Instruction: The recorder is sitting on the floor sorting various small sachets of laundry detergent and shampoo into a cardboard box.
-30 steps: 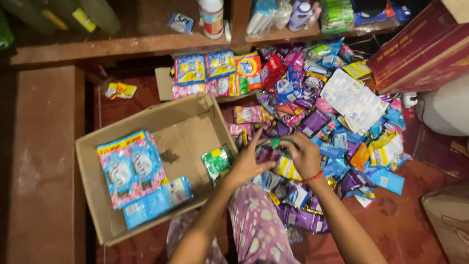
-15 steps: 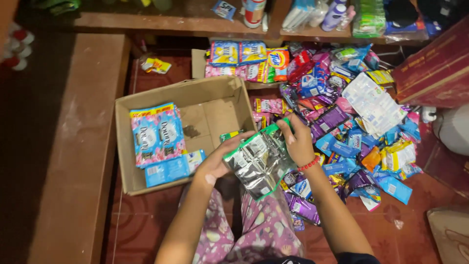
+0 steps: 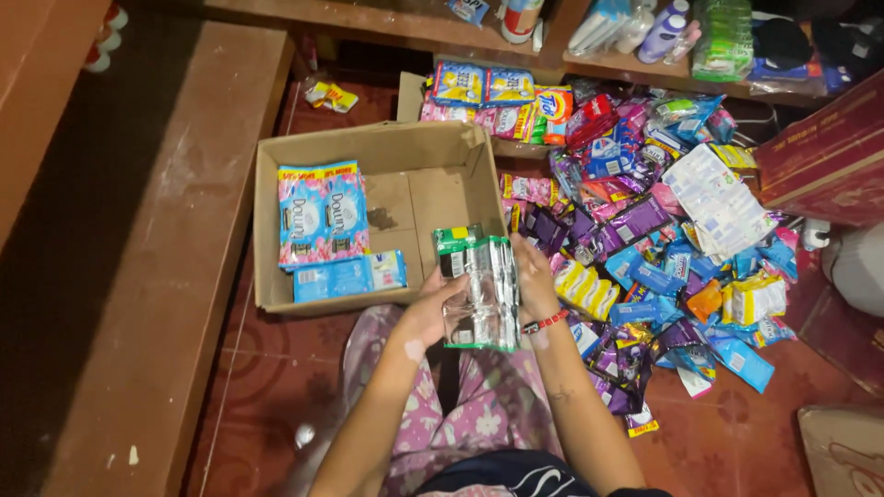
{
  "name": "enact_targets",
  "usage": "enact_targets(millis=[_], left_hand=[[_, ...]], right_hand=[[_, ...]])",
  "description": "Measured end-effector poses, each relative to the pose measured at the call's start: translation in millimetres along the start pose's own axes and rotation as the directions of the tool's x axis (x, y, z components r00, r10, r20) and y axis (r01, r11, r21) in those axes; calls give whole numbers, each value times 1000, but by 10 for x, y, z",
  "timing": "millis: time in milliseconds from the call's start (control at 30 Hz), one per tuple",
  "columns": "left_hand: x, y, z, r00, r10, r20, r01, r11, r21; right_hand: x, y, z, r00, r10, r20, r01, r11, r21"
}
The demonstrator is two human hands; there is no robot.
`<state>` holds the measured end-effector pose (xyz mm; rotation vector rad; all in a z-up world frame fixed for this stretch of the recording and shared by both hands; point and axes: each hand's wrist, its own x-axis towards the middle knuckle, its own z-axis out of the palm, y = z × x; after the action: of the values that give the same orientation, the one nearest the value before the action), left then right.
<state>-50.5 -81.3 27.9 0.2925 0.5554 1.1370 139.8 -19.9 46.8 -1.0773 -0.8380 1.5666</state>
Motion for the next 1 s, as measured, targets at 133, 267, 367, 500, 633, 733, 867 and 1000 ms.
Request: enact_targets(millis=[133, 267, 367, 500, 633, 733, 867, 1000], left_hand=[[-145, 107, 196, 999, 38, 11, -38, 999, -10], [-204, 75, 420, 996, -22, -81, 18, 998, -55], [-240, 37, 445, 995, 53, -87, -32, 974, 224], [-272, 20, 340, 981, 176, -79, -125, 890, 439], [-235, -127, -71, 949, 127, -288, -102, 990, 101], [-69, -494, -844, 942, 138, -305, -155, 988, -29], [-238, -242, -540, 898, 117, -423, -71, 990, 124], [-126, 11, -583, 870, 285, -402, -132, 921, 367]], right_hand=[[-71, 87, 32, 997, -64, -42, 62, 996, -59], [-271, 115, 367, 968, -229, -104, 180, 919, -351], [-389, 36, 595, 935, -328, -138, 235, 861, -452], [-432, 258, 501, 937, -349, -24, 326, 896, -301], [-521, 575, 348, 923, -362, 127, 376, 786, -491], [-653, 1079, 255, 976, -135, 169, 214, 721, -660], [-883, 910, 644, 967, -117, 228, 223, 822, -524], [-630, 924, 607, 975, 104, 197, 32, 810, -586]])
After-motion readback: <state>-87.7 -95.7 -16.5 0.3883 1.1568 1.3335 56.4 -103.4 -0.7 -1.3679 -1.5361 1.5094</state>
